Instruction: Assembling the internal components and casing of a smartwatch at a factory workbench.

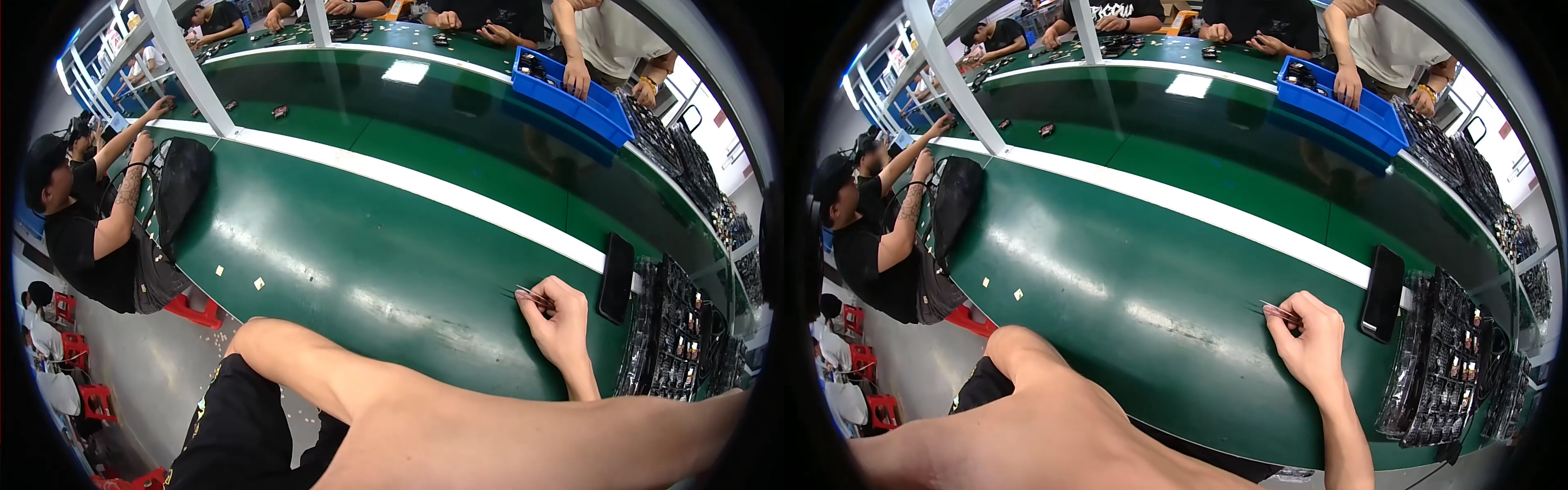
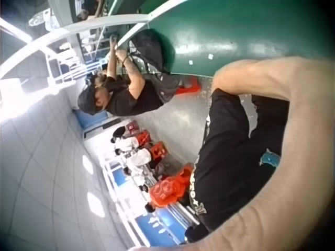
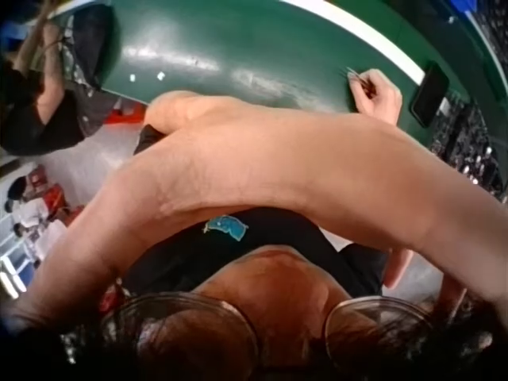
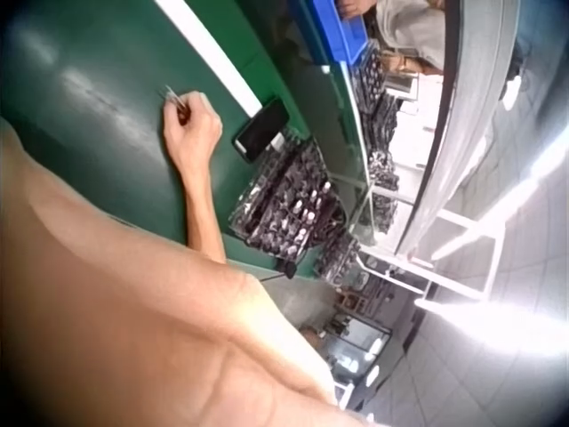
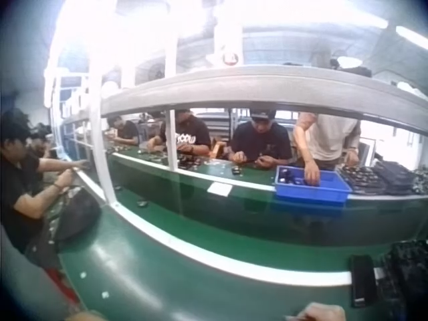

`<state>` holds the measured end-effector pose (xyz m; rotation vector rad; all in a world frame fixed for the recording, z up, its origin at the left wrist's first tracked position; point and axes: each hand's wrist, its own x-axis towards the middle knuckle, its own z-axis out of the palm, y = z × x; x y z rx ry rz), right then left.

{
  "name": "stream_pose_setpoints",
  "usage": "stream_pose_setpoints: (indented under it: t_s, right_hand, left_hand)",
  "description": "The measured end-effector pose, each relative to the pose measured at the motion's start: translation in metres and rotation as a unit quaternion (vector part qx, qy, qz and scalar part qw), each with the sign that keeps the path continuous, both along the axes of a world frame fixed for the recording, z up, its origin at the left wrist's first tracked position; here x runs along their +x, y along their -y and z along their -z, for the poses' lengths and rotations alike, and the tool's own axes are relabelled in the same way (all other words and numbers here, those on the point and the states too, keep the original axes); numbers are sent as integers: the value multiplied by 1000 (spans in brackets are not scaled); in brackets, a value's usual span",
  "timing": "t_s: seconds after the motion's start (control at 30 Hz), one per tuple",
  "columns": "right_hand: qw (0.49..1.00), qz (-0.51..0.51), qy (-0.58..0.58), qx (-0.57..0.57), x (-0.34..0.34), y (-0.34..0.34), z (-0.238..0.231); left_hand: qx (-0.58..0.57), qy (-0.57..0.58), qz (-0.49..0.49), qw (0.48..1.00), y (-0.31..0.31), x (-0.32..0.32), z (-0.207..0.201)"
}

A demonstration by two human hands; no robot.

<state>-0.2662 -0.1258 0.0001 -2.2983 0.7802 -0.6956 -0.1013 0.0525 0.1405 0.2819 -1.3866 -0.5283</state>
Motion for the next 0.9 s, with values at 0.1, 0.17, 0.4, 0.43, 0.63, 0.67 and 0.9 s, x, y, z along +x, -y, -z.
stream_pose_setpoints:
  t_s: [0.1, 0.17, 0.4, 0.43, 0.63, 0.67, 0.9]
  right_hand:
    - [1000, -6, 4, 2, 2, -3, 2]
    - [1000, -12, -6, -5, 3, -4, 0]
    - [1000, -4, 9, 0, -1, -2, 2]
    - [1000, -2, 8, 4, 0, -2, 2]
    - [1000, -14, -4, -7, 1, -1, -1]
    - [1000, -11, -9, -14, 0, -1, -1]
    - [1000, -7, -13, -8, 0, 2, 0]
  left_hand:
    - [0, 10, -7, 1000, -2, 0, 1]
    - [-1, 16, -11, 1000, 1, 4, -3]
    - [12, 31, -13, 999, -4, 16, -3]
    - [18, 33, -13, 999, -5, 16, -2]
    - [52, 40, -22, 998, 6, 25, -8]
    - [56, 40, -25, 997, 11, 23, -9]
    - [67, 72, -39, 994, 14, 41, -12]
